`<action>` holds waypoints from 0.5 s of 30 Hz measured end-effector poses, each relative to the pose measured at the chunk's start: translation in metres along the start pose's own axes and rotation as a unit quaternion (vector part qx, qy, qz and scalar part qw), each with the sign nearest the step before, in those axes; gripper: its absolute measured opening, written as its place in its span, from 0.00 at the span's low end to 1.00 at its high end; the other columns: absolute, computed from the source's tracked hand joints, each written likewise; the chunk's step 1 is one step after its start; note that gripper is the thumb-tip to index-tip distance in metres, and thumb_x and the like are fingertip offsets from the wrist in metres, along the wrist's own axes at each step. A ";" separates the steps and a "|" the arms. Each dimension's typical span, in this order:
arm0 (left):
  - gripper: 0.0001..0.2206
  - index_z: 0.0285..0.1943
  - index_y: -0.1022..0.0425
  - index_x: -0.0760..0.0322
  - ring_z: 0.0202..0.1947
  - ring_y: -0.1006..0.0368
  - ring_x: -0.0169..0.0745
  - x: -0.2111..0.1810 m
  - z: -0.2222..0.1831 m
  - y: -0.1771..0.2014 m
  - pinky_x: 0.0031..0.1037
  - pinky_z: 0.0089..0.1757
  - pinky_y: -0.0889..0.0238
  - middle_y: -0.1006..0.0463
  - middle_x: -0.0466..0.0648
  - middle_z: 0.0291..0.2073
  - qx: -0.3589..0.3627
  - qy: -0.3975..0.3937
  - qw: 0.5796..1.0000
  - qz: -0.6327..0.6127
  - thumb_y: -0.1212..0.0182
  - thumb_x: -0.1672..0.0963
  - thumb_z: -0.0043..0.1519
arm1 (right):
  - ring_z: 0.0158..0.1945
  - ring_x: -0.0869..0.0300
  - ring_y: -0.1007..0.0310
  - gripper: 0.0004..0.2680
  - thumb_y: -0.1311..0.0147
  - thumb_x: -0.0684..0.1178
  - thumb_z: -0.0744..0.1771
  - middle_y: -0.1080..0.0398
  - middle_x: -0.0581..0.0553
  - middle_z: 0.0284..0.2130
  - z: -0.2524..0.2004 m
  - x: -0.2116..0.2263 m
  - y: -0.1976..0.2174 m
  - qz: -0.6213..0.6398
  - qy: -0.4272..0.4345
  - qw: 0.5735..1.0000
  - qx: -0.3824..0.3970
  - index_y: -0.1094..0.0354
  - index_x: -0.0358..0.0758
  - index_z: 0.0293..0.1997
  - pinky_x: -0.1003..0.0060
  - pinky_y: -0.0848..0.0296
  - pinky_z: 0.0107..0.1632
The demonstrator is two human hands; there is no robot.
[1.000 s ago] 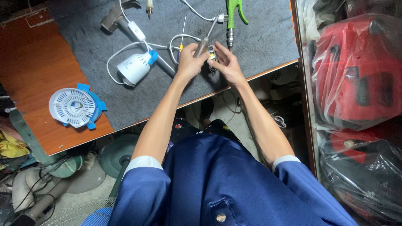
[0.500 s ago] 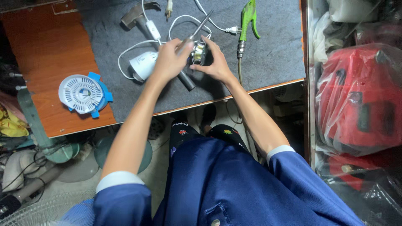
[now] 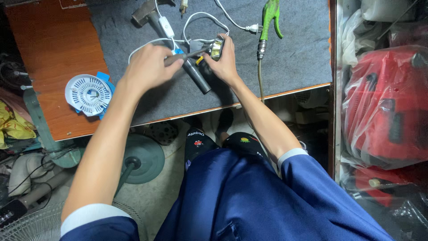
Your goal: The person manipulates a small motor assembly using pliers and a screwdriver, pulling on wires and adjusting internal components while it is connected to a power cord on a workbench.
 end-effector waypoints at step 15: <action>0.16 0.36 0.14 0.66 0.32 0.20 0.60 -0.006 0.059 0.014 0.43 0.39 0.28 0.19 0.61 0.26 0.061 -0.113 0.981 0.144 0.31 0.49 0.62 | 0.59 0.44 0.35 0.28 0.26 0.52 0.61 0.37 0.35 0.52 0.006 0.010 -0.003 0.020 0.039 0.999 -0.009 0.46 0.34 0.59 0.52 0.35 0.62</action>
Point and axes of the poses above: each hand's wrist, its own z-axis towards the middle knuckle, its own y-axis out of the back of the hand, x = y × z, the point moved 3 cm from there along z, towards the middle knuckle
